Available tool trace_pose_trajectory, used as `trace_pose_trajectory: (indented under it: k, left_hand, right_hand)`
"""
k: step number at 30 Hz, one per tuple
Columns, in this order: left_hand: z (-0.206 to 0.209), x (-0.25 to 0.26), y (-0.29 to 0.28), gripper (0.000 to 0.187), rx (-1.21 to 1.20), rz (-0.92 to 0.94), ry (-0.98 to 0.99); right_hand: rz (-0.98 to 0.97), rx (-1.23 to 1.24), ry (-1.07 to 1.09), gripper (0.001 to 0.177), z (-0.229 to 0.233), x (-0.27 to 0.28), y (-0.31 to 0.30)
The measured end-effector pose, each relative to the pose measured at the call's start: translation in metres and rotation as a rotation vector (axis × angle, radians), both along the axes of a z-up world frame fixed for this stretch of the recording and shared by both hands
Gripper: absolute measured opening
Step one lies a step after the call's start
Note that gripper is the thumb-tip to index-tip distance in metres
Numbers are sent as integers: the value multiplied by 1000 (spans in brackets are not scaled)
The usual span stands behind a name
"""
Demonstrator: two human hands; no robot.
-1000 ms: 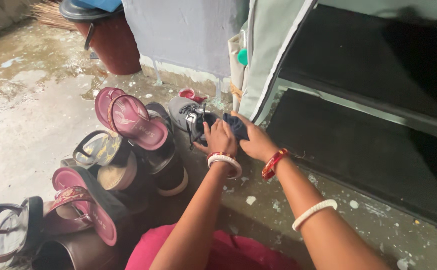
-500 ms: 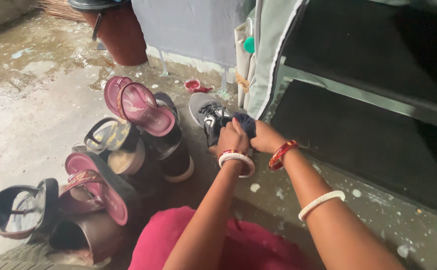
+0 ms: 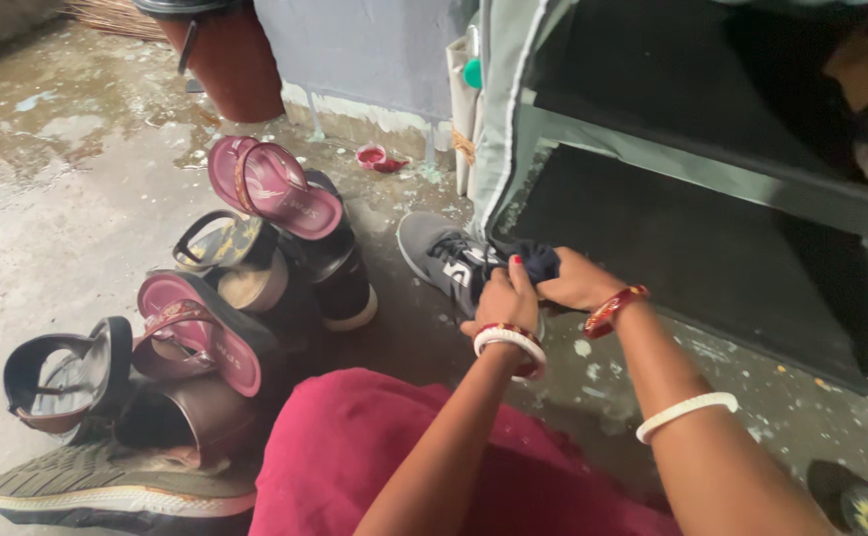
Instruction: The person sits on the floor and scrubs a beige sneaker with a dark cloth, then places it on a nearby shoe rack. They then pick up a grey sneaker and begin scrubbing it with the same cloth.
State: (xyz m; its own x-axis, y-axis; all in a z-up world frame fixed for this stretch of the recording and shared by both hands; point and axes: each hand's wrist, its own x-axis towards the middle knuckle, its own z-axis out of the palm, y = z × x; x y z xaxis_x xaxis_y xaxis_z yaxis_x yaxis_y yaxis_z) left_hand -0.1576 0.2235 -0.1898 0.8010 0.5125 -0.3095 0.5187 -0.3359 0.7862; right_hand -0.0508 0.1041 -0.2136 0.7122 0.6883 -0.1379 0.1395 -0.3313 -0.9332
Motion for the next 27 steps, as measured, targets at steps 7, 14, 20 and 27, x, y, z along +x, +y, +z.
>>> trace_pose_trajectory:
  k: [7, 14, 20, 27]
  left_hand:
    - [1, -33, -75, 70, -114, -106, 20]
    - [-12, -50, -110, 75, 20, -286, 14]
    - [4, -61, -126, 76, 102, -342, -50]
    - [55, -71, -160, 78, 156, -614, -200]
  right_hand:
    - [-187, -246, -94, 35, -25, -2, -75]
    - [-413, -428, 120, 46, -61, -41, -129]
    - [-571, -508, -266, 50, -67, -75, -154]
    - [-894, -226, -297, 56, -24, -122, -204]
